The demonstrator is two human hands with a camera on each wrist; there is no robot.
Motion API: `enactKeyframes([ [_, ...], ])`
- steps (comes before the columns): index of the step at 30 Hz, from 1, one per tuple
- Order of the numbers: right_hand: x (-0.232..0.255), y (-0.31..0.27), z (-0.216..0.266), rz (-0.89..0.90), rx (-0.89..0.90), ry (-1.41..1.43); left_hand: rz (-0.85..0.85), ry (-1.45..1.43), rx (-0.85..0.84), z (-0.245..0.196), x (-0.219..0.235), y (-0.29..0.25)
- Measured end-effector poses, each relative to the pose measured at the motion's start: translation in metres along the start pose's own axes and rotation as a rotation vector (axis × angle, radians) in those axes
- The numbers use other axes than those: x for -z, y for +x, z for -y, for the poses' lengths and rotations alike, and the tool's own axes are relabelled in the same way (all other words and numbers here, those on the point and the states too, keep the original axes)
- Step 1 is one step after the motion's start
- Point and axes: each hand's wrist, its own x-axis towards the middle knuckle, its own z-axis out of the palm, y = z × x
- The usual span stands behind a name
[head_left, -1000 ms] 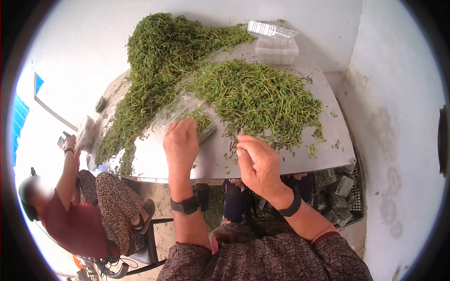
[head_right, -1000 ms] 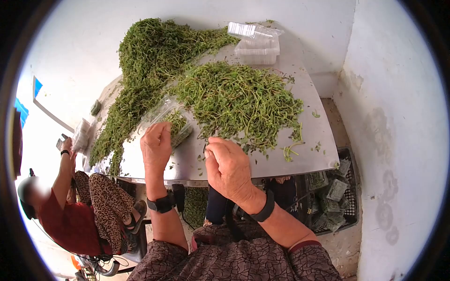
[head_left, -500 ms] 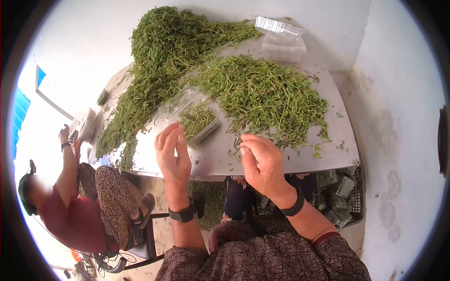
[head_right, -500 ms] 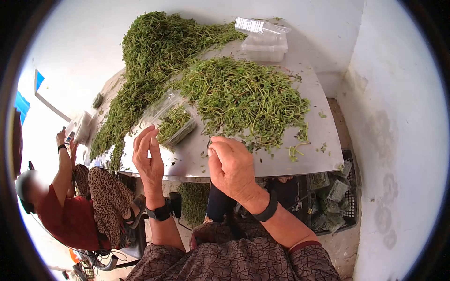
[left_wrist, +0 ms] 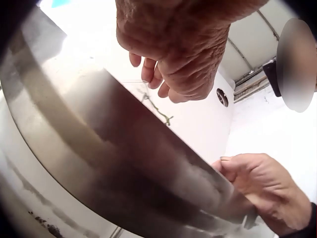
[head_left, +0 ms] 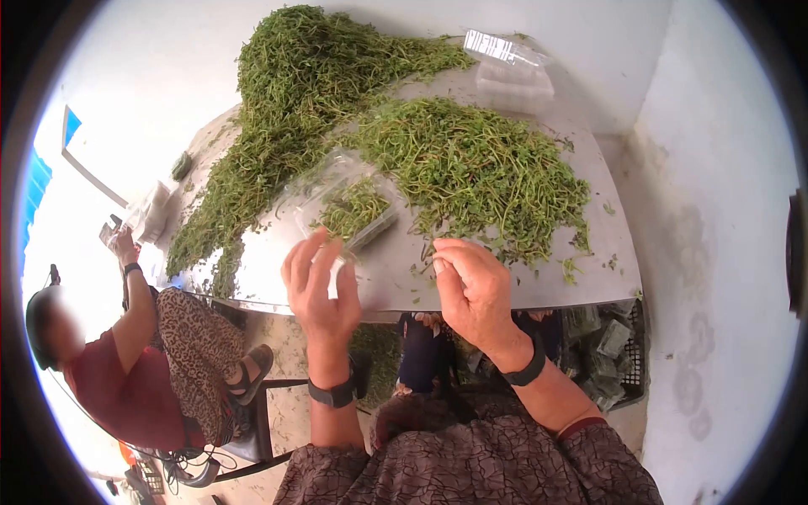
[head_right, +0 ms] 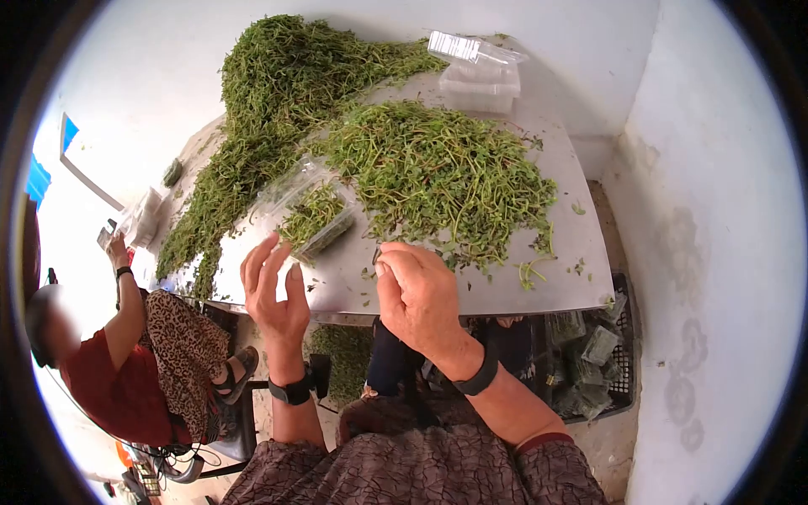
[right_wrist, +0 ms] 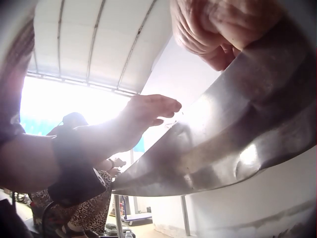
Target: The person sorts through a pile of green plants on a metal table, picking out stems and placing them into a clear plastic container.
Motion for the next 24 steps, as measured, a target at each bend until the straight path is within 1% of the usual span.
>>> enactKeyframes([
  [2, 0.000, 0.000, 0.001, 0.003, -0.029, 0.022, 0.067, -0.264, -0.027, -0.015, 0.004, -0.007],
  [3, 0.001, 0.001, 0.001, 0.001, -0.056, 0.051, 0.106, -0.264, -0.109, -0.025, 0.006, -0.010],
  [4, 0.000, 0.001, 0.000, -0.001, -0.056, 0.048, 0.155, -0.338, -0.094, -0.034, 0.006, -0.017],
  [6, 0.000, 0.001, -0.002, -0.025, -0.027, 0.051, 0.210, -0.554, -0.154, -0.054, 0.006, -0.025],
  [7, 0.001, 0.000, -0.003, -0.022, -0.024, 0.047, 0.251, -0.583, -0.147, -0.064, 0.007, -0.029],
  [8, 0.001, -0.002, -0.004, -0.003, -0.084, 0.084, 0.291, -0.610, -0.139, -0.070, 0.008, -0.033],
  [9, 0.002, -0.002, -0.003, 0.017, -0.144, 0.122, 0.284, -0.613, -0.138, -0.072, 0.010, -0.037],
  [10, 0.004, -0.001, -0.002, 0.022, -0.136, 0.118, 0.298, -0.689, -0.093, -0.073, 0.011, -0.040],
  [11, 0.006, 0.001, 0.001, 0.040, -0.189, 0.171, 0.311, -0.766, -0.049, -0.073, 0.011, -0.041],
  [12, 0.008, 0.002, 0.003, 0.056, -0.243, 0.224, 0.302, -0.769, -0.049, -0.072, 0.013, -0.041],
  [14, 0.008, 0.002, 0.004, 0.048, -0.227, 0.228, 0.513, -0.981, 0.178, -0.067, 0.018, -0.038],
  [15, 0.008, 0.003, 0.004, 0.039, -0.215, 0.237, 0.717, -1.237, 0.475, -0.067, 0.024, -0.039],
  [16, 0.008, 0.004, 0.002, 0.048, -0.201, 0.232, 0.700, -1.245, 0.470, -0.068, 0.024, -0.043],
  [18, 0.006, 0.003, -0.002, 0.060, -0.134, 0.200, 1.109, -1.386, 0.803, -0.068, 0.018, -0.055],
  [19, 0.005, 0.003, -0.001, 0.068, -0.123, 0.195, 1.178, -1.437, 0.858, -0.072, 0.015, -0.059],
  [20, 0.004, 0.004, 0.000, 0.063, -0.109, 0.142, 1.163, -1.449, 0.851, -0.075, 0.012, -0.064],
  [22, 0.006, 0.013, 0.005, 0.071, -0.080, 0.078, 1.107, -1.613, 0.929, -0.079, 0.004, -0.070],
  [23, 0.009, 0.020, 0.010, 0.109, -0.042, -0.021, 1.057, -1.698, 0.949, -0.080, 0.001, -0.071],
  [24, 0.012, 0.027, 0.013, 0.145, -0.005, -0.119, 1.043, -1.714, 0.943, -0.080, -0.001, -0.070],
])
